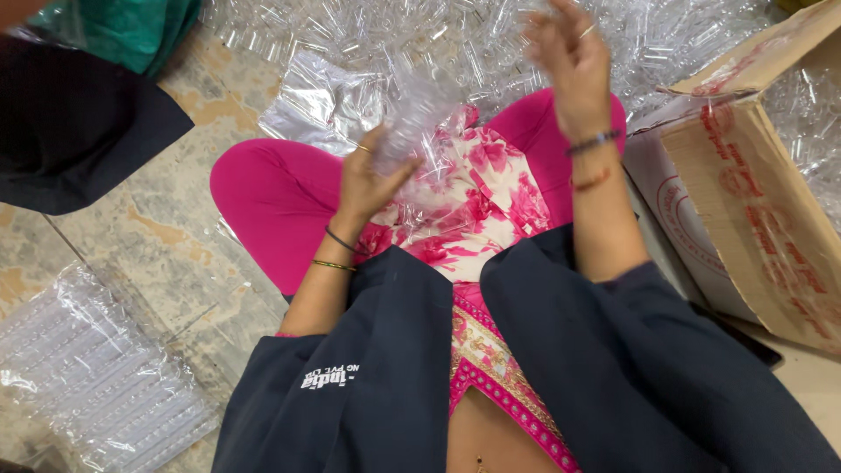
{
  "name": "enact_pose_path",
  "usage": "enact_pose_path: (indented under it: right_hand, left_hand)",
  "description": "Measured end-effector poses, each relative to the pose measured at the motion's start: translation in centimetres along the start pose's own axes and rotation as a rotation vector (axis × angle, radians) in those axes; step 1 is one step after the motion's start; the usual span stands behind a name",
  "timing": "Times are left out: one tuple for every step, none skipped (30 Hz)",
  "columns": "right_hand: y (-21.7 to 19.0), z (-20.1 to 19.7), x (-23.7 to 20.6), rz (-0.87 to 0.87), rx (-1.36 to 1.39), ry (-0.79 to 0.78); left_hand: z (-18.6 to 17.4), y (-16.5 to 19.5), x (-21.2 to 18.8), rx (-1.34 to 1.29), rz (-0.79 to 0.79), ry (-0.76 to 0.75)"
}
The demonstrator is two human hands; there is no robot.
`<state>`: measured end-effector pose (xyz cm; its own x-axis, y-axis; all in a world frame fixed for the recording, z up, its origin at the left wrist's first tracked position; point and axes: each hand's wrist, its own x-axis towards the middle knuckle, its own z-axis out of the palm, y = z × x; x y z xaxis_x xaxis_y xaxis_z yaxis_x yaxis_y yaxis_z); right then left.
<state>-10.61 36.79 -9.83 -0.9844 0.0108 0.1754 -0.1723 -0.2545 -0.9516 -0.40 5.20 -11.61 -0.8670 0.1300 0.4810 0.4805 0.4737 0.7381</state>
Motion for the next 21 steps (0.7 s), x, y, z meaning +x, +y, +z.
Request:
enact_pose_path:
  right_hand:
    - [1.7,-0.3,1.7,-0.068,-0.225,0.064]
    - [3.3,-0.4,3.3,-0.139,-0.448,0.129]
    - [5.0,0.1,4.8,-0.123,-0.618,0.076]
    - [6.6,0.8,6.1,-0.11,-0.786,0.022]
    - [8.0,2.0,7.1,-0.185,-0.757,-0.033]
    - [9.2,3.4,7.9,-0.254,-0.727,-0.087]
    - [10.2,4.9,8.4,-0.222,-0.911,-0.161]
    - [10.8,6.5,8.8,-0.187,-1.093,-0.238]
    - [11.4,7.9,9.1,-0.135,-1.173,-0.235]
    - [11.9,9.0,9.3,-0.084,-1.251,-0.232]
    - [12.2,9.7,9.5,-0.034,-1.327,-0.229]
    - [12.3,10.3,9.7,-0.019,-1.334,-0.198]
    - [12.4,10.5,9.9,-0.005,-1.342,-0.168]
    - [12.6,10.4,10.2,0.014,-1.351,-0.139]
    - [12.7,10.1,10.5,-0.062,-1.276,-0.146]
    - [13.0,9.6,10.8,-0.133,-1.203,-0.153]
    - [13.2,9.1,11.1,-0.199,-1.13,-0.159]
    - [13.5,8.4,11.2,-0.178,-1.053,-0.142]
    - [13.7,7.9,11.3,-0.162,-0.974,-0.122]
    - [13.6,7.4,11.1,-0.148,-0.894,-0.1]
    - [13.5,7.1,10.8,0.001,-0.719,-0.025]
  left_hand:
    - [-0.2,-0.7,0.0,-0.146,-0.111,0.021]
    - [-0.5,-1.5,0.3,-0.292,-0.217,0.041]
    - [-0.9,-2.2,0.7,-0.435,-0.321,0.058]
    - [-1.2,-2.9,1.2,-0.454,-0.336,0.084]
    - [-1.4,-3.5,1.8,-0.472,-0.353,0.109]
    - [-1.6,-3.9,2.4,-0.49,-0.373,0.131]
    - [-1.7,-4.4,3.0,-0.482,-0.364,0.151]
    - [-1.6,-4.7,3.5,-0.474,-0.358,0.169]
    - [-1.5,-5.0,4.0,-0.465,-0.352,0.188]
    - [-1.4,-5.4,4.3,-0.423,-0.363,0.196]
    - [-1.3,-5.7,4.6,-0.38,-0.371,0.205]
    - [-1.3,-6.1,4.8,-0.337,-0.376,0.215]
    - [-1.3,-6.5,4.9,-0.351,-0.391,0.216]
    - [-1.3,-6.8,4.9,-0.366,-0.408,0.216]
    - [-1.3,-7.1,4.9,-0.384,-0.428,0.213]
    - [-1.3,-7.4,4.9,-0.39,-0.44,0.216]
    - [-1.2,-7.6,4.9,-0.396,-0.454,0.216]
    - [-1.1,-7.7,4.9,-0.403,-0.465,0.216]
    - [-1.0,-7.8,5.1,-0.408,-0.471,0.213]
    - [-0.8,-7.7,5.3,-0.41,-0.475,0.21]
    - [-0.6,-7.5,5.6,-0.413,-0.477,0.207]
